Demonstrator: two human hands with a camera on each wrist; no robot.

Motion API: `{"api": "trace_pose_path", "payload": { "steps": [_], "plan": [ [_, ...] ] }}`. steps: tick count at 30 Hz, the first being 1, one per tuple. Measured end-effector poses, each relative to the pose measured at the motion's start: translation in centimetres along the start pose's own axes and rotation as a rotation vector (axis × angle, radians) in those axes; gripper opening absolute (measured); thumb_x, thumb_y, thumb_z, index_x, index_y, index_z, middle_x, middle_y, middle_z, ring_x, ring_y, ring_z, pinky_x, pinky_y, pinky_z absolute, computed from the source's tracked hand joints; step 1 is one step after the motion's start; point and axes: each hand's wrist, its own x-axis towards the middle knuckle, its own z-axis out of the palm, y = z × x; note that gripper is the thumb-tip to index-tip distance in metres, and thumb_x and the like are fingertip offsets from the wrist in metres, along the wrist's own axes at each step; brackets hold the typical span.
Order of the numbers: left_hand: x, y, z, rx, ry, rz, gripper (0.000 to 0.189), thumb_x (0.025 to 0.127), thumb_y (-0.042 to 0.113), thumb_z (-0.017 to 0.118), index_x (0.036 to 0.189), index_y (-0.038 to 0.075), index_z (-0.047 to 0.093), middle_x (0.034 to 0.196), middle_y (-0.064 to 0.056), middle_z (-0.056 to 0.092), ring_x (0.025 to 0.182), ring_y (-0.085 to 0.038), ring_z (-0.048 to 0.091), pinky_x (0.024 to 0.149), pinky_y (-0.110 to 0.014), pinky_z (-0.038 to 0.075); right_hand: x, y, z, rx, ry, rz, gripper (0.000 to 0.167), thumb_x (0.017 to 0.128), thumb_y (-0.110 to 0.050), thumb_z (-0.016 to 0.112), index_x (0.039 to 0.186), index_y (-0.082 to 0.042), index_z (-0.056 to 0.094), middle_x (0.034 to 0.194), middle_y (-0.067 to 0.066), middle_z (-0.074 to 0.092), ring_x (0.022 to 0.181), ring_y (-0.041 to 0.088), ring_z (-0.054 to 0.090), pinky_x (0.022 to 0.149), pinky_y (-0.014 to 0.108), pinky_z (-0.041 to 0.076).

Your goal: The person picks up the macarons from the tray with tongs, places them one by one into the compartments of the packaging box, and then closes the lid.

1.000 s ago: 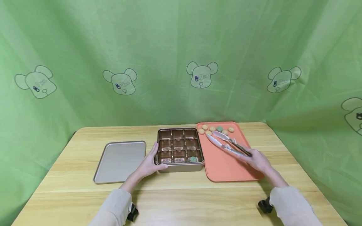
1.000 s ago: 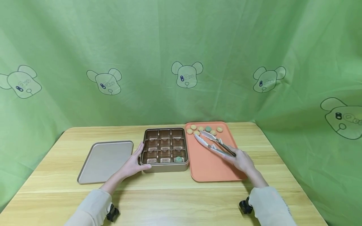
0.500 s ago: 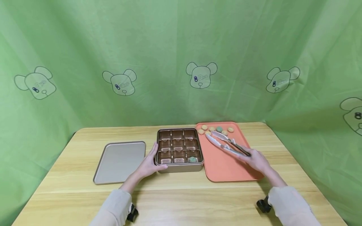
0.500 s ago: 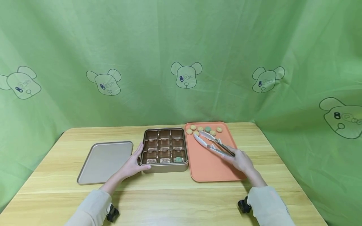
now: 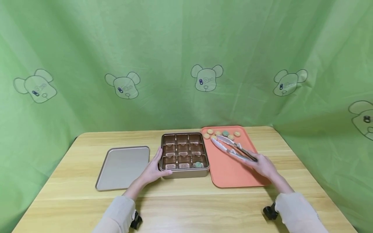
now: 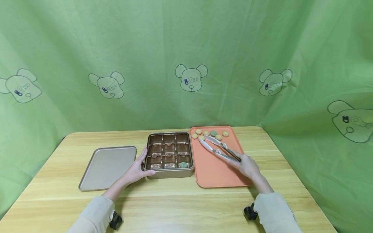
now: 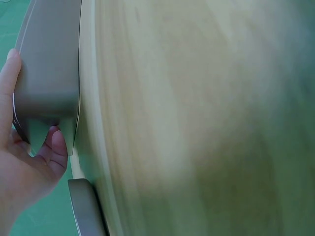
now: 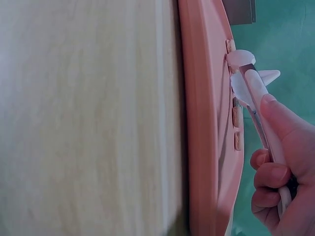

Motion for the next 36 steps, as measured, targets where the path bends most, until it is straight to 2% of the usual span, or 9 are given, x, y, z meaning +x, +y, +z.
{"api": "trace_pose_path", "payload": {
  "steps": [8,11,13,16,23,26,29,32,36],
  "plan": [
    [0.0,0.0,0.0,0.013,-0.001,0.001,0.107,0.069,0.027,0.078,0.144,-0.001,0.007,0.151,-0.02,0.003,0.137,-0.036,0.008,0.11,-0.05,0.011,-0.6,0.4,-0.7,0.066,0.058,-0.073,0.058,0.087,-0.029,0.062,0.13,0.006,0.045,0.117,0.04,0.048,0.098,0.045,0.053,0.082,0.056,0.044],
    [0.1,0.1,0.0,0.01,0.001,0.004,0.107,0.069,0.027,0.078,0.144,-0.001,0.007,0.151,-0.02,0.003,0.137,-0.036,0.008,0.11,-0.05,0.011,-0.7,0.3,-1.0,0.083,0.061,-0.094,0.057,0.087,-0.029,0.062,0.13,0.004,0.045,0.117,0.038,0.05,0.084,0.036,0.055,0.075,0.047,0.046],
    [0.1,0.1,0.0,0.006,0.002,0.002,0.107,0.069,0.028,0.078,0.145,-0.001,0.007,0.151,-0.019,0.003,0.137,-0.036,0.008,0.11,-0.05,0.011,-0.7,0.3,-1.2,0.097,0.055,-0.098,0.058,0.087,-0.03,0.061,0.131,0.003,0.045,0.114,0.036,0.053,0.071,0.027,0.051,0.067,0.037,0.044],
    [0.0,0.2,0.0,0.006,-0.002,-0.001,0.107,0.069,0.027,0.078,0.145,0.0,0.007,0.151,-0.019,0.002,0.137,-0.036,0.008,0.11,-0.05,0.011,-0.9,0.3,-1.3,0.108,0.052,-0.11,0.058,0.087,-0.03,0.062,0.132,0.002,0.044,0.114,0.033,0.055,0.066,0.018,0.045,0.064,0.028,0.04],
    [-0.1,0.3,0.0,0.011,-0.002,-0.009,0.106,0.069,0.025,0.078,0.144,-0.002,0.007,0.151,-0.019,0.003,0.138,-0.036,0.007,0.111,-0.049,0.01,-1.3,0.1,-1.8,0.171,-0.012,-0.14,0.058,0.085,-0.025,0.064,0.135,-0.003,0.043,0.116,0.03,0.053,0.058,0.009,0.036,0.059,0.023,0.039],
    [-0.2,0.4,-0.1,0.01,-0.002,-0.012,0.106,0.069,0.024,0.079,0.144,-0.002,0.008,0.151,-0.019,0.003,0.138,-0.036,0.007,0.111,-0.049,0.01,-1.6,-0.4,-1.9,0.183,-0.045,-0.166,0.059,0.085,-0.023,0.065,0.135,-0.003,0.042,0.101,0.023,0.058,0.056,0.007,0.033,0.057,0.022,0.037],
    [-0.1,0.2,0.0,0.011,0.001,-0.004,0.107,0.069,0.024,0.079,0.144,-0.002,0.008,0.151,-0.02,0.003,0.137,-0.037,0.007,0.11,-0.05,0.01,-1.8,-1.4,-2.0,0.205,-0.077,-0.205,0.057,0.084,-0.017,0.065,0.134,0.0,0.043,0.073,0.007,0.05,0.053,0.004,0.031,0.05,0.022,0.037],
    [-0.1,0.1,0.0,0.008,0.003,-0.001,0.107,0.069,0.025,0.079,0.144,-0.002,0.008,0.151,-0.02,0.003,0.137,-0.038,0.008,0.11,-0.051,0.011,-1.9,-2.1,-2.0,0.243,-0.11,-0.247,0.056,0.084,-0.016,0.066,0.133,0.001,0.044,0.065,-0.001,0.043,0.051,0.001,0.029,0.046,0.022,0.036],
    [-0.1,0.2,0.0,0.003,0.004,-0.01,0.107,0.069,0.025,0.079,0.144,-0.001,0.008,0.151,-0.019,0.003,0.137,-0.037,0.008,0.11,-0.051,0.011,-1.9,-2.8,-1.8,0.288,-0.153,-0.298,0.055,0.084,-0.017,0.066,0.132,0.0,0.046,0.089,0.009,0.058,0.052,0.001,0.03,0.046,0.022,0.037]
  ]
}}
